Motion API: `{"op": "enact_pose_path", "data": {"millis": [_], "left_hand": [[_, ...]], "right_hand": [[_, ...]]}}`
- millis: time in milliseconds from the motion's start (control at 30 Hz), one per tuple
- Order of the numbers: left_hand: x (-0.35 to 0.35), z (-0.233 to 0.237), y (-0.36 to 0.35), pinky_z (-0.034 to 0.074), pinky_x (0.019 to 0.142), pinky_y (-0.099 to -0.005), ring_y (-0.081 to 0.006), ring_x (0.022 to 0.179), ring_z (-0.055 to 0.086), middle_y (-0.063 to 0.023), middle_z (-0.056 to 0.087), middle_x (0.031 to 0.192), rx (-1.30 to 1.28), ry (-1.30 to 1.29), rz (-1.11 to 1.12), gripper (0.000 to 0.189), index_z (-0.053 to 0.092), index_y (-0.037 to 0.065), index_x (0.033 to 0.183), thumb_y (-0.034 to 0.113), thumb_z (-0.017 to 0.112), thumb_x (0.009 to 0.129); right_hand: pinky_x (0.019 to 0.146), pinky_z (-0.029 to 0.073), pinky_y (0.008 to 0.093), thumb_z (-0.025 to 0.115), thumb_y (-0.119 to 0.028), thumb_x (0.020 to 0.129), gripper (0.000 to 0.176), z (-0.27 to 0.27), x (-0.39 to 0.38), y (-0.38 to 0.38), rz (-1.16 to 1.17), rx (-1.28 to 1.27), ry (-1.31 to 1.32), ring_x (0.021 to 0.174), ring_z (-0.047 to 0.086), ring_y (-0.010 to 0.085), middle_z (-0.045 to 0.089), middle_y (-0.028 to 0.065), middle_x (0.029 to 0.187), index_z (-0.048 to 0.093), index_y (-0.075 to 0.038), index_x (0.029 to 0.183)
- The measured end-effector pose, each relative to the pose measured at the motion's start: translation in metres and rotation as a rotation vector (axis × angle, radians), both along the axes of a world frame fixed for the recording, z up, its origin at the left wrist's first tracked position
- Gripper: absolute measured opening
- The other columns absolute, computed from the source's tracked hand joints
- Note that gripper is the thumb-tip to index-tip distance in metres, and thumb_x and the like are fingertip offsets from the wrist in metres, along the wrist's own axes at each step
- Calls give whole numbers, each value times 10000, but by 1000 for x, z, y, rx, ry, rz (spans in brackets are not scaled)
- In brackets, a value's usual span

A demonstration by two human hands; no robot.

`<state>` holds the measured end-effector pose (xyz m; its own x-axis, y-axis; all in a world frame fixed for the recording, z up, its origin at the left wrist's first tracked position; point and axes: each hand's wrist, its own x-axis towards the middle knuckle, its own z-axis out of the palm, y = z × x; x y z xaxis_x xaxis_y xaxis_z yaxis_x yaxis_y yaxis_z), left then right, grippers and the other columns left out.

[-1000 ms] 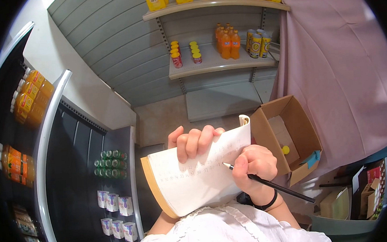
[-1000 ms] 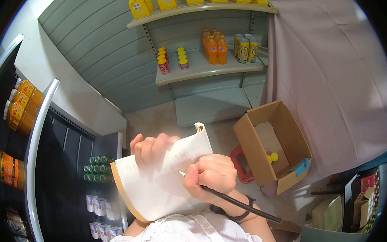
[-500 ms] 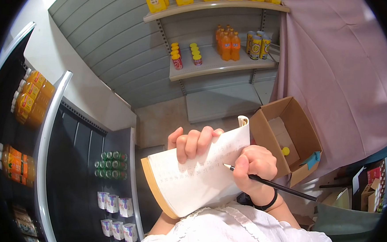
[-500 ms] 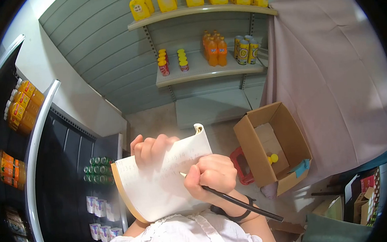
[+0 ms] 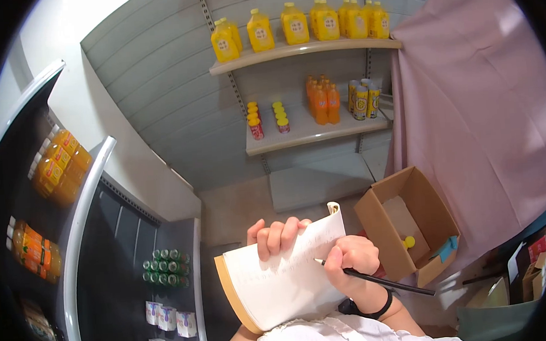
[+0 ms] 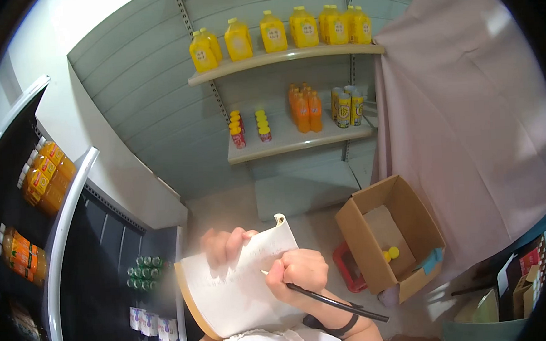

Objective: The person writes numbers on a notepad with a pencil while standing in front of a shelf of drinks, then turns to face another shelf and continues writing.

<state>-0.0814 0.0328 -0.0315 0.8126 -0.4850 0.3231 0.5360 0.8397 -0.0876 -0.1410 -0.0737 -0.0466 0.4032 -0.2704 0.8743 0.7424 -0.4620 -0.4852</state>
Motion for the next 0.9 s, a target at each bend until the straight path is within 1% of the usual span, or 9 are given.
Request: {"op": "enact_pose_path", "data": {"millis": [67, 133, 200, 267, 400, 467, 500, 633, 900], "left_hand": [[2, -7, -1, 310, 900, -301, -101, 634, 304, 39, 238, 494, -32, 49, -6, 466, 195, 172, 457, 186, 236, 921], [5, -9, -3, 311, 899, -301, -102, 633, 303, 39, 237, 493, -43, 21, -5, 464, 193, 172, 459, 185, 235, 921], [7, -15, -7, 311, 898, -300, -102, 633, 301, 39, 237, 492, -52, 0, -2, 462, 190, 172, 460, 184, 234, 920], [8, -25, -11, 270, 894, -307, -95, 669, 298, 58, 245, 576, -29, -191, 113, 365, 302, 188, 645, 204, 208, 997], [2, -18, -8, 304, 894, -327, -104, 659, 338, 58, 291, 614, -34, -103, 128, 297, 337, 180, 670, 181, 291, 964], [0, -6, -2, 310, 904, -304, -96, 631, 291, 26, 203, 501, -969, 829, -559, 435, 154, 169, 497, 168, 230, 926], [-4, 1, -1, 308, 904, -299, -94, 630, 286, 25, 199, 503, -970, 815, -537, 425, 143, 169, 511, 162, 229, 928], [-4, 2, -2, 308, 904, -297, -92, 627, 286, 26, 201, 501, -674, 648, -365, 426, 143, 170, 511, 163, 228, 928], [-8, 0, -1, 308, 904, -294, -88, 623, 285, 30, 204, 497, -638, 654, -338, 427, 144, 172, 510, 163, 225, 929]], "right_hand": [[346, 301, 283, 554, 124, 680, 317, 0, 1, -1, -6, -5, -7, 345, 377, 158, 397, 29, 453, 339, -71, 554], [369, 321, 285, 494, 111, 765, 286, -1, 1, -3, -4, -51, 10, 356, 362, 145, 418, 24, 473, 313, -67, 634], [367, 314, 282, 498, 99, 771, 285, -3, 2, -4, -2, -35, -3, 356, 358, 139, 415, 23, 473, 313, -68, 632], [366, 308, 279, 502, 87, 777, 285, -4, 2, -4, 0, -15, -7, 357, 354, 134, 413, 21, 474, 314, -68, 629], [364, 301, 268, 510, 70, 784, 303, -4, -1, -9, 48, 61, 25, 364, 355, 118, 417, 14, 477, 304, -71, 612], [365, 296, 262, 507, 72, 786, 307, -1, -4, -9, 18, 55, 18, 367, 349, 116, 414, 13, 476, 300, -73, 611], [358, 279, 283, 541, 144, 711, 339, -1, -4, -8, 4, 105, 6, 348, 336, 145, 393, 18, 471, 312, -72, 587], [354, 288, 273, 555, 138, 706, 333, 0, -5, -8, 6, 60, -6, 346, 375, 146, 425, 22, 464, 326, -76, 594], [357, 310, 273, 579, 121, 702, 320, -1, -8, -6, 1, 53, 3, 358, 426, 157, 481, 32, 481, 352, -77, 596]]}}
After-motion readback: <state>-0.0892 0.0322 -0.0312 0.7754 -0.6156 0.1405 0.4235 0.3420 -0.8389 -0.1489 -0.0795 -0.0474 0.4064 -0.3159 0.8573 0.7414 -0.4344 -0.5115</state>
